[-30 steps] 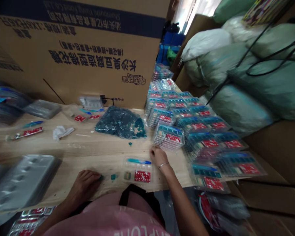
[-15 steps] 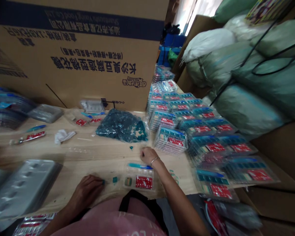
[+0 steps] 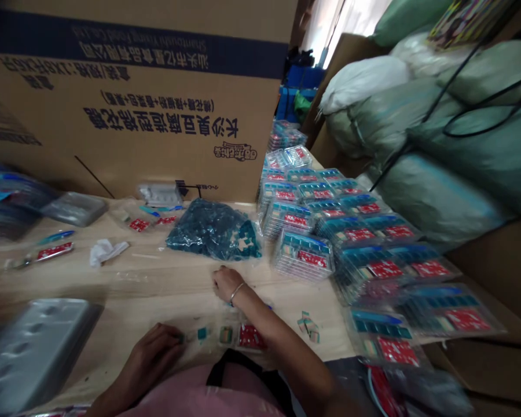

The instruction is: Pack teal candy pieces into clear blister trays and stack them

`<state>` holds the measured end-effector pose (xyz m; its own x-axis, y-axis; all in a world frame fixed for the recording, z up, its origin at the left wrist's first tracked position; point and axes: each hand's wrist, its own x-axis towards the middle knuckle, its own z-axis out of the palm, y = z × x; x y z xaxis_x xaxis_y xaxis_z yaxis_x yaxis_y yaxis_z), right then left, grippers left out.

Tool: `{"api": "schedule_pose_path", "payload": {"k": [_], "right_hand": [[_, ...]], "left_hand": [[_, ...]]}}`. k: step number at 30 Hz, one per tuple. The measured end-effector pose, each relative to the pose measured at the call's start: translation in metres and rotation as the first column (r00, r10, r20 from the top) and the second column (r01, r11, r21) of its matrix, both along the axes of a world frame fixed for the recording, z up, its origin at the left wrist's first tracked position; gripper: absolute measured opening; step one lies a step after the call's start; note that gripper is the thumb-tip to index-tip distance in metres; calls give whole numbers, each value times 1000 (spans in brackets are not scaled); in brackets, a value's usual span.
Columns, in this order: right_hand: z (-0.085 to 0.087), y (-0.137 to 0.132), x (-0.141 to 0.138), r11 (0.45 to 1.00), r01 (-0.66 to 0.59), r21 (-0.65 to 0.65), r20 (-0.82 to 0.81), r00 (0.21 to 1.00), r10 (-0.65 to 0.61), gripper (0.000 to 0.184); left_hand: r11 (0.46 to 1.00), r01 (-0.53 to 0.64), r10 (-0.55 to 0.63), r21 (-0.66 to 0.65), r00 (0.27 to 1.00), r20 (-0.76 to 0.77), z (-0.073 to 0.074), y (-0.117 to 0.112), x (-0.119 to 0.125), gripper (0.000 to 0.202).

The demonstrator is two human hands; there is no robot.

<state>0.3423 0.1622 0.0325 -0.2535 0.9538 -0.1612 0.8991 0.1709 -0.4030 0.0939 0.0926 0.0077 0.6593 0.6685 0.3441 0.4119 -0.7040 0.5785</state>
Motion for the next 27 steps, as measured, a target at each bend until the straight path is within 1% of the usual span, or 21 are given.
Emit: {"api": "schedule_pose_path", "payload": {"k": [2,5,6,8,9,11,13,14,15,17,18,19,20,21,24,27], "right_hand": [[6,0,10,999,37,11,9,999,-37,13],[17,1,39,990,128,66,15,991,-129,19],[21,3,49,979,177,102,25,983,-180,21],[24,11,65,949,264,175,54,959,-277,22],[24,18,70,936,288,200,66,950,-306,21],[19,39,73,930,297,217,75,945,-319,17],[12,66,67,939,273,210,59,955,-291,17],[8,81,63,943,256,212,45,962,-271,20],[4,94,58,948,234,216,30,969,-245,28],[-2,117,49,956,185,227,5,982,-191,55],[-4,124,46,959,167,230,-3,985,-171,67],[-7,129,44,960,157,230,-8,987,-160,73],[-9,132,42,961,156,227,-10,987,-157,73],[-11,133,42,962,160,222,-12,987,-161,69],[-14,131,46,963,188,195,-9,982,-190,44],[-10,124,54,954,239,180,-5,970,-242,24]], "left_hand": [[1000,4,-4,-1,1000,8,-2,0,0,10],[1000,-28,27,13,1000,4,-3,1,0,8],[1000,-25,25,17,1000,-5,-3,1,0,11],[1000,14,-14,16,999,-31,-2,1,-1,17],[999,38,-37,10,998,-45,-2,2,-1,18],[998,70,-69,5,996,-57,-2,3,-1,16],[996,82,-82,23,996,-34,-3,4,-1,14],[995,89,-88,41,996,-13,-3,5,0,14],[994,95,-96,60,995,5,-4,6,0,14],[991,103,-105,83,994,23,-5,8,0,13],[991,107,-109,86,994,27,-6,8,1,13],[991,107,-110,78,994,24,-6,8,1,13],[993,102,-103,63,994,18,-5,8,1,14],[995,94,-94,43,996,10,-5,7,1,14],[998,54,-55,-23,998,-37,-1,4,2,14],[999,19,-22,-49,999,-50,2,0,3,11]]}}
